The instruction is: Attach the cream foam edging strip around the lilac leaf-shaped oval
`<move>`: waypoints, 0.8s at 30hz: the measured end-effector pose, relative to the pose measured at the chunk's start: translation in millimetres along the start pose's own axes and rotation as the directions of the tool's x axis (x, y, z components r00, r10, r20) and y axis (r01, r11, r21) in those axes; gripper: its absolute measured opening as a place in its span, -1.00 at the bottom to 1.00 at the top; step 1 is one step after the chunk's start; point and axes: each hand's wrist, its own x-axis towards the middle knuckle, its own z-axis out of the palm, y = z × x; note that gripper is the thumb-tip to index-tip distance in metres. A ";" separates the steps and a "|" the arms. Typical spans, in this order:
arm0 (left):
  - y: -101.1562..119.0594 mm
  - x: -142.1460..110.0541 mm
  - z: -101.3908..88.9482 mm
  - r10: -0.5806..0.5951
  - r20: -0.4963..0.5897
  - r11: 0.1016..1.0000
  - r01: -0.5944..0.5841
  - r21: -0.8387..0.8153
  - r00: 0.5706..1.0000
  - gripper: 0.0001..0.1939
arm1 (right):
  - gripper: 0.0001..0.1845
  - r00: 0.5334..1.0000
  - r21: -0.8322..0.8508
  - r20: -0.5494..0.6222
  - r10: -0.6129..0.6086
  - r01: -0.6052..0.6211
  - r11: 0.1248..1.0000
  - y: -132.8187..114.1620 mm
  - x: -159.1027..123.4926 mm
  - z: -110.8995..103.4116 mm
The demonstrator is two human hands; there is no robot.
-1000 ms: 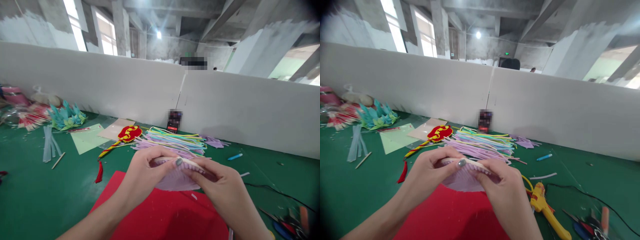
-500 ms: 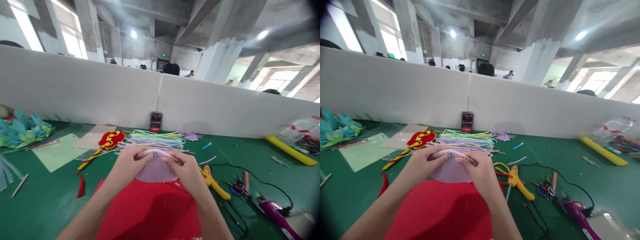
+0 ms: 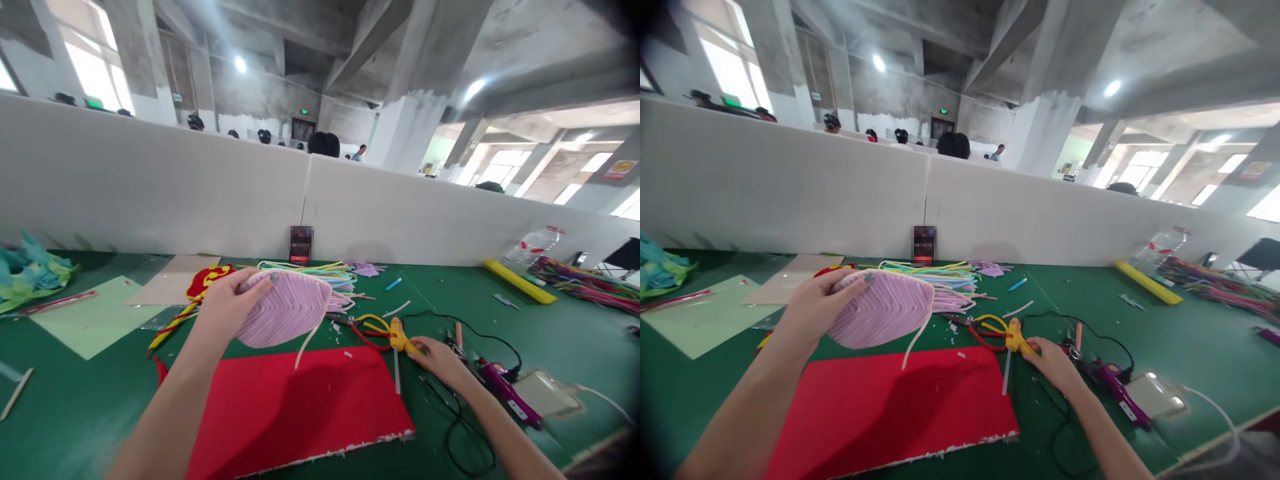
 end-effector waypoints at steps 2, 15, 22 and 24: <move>-0.6 0.0 -2.7 -0.014 -0.007 1.000 0.014 -0.026 1.000 -0.67 | -0.72 1.000 -0.001 0.010 -0.008 0.008 1.000 6.0 -3.6 6.3; -1.7 2.9 -14.2 -0.107 -0.079 0.985 0.096 -0.143 0.991 -0.67 | -0.70 0.936 0.027 0.131 -0.326 0.326 0.945 -54.4 -25.4 14.0; -2.2 2.1 -16.3 -0.097 -0.080 0.988 0.086 -0.132 0.992 -0.70 | -0.70 0.858 0.046 0.316 -0.405 0.413 0.910 -78.7 -8.3 20.9; -1.4 1.8 -16.2 -0.095 -0.067 0.986 0.085 -0.145 0.993 -0.70 | -0.65 0.875 0.011 0.304 -0.376 0.392 0.920 -70.5 8.2 17.3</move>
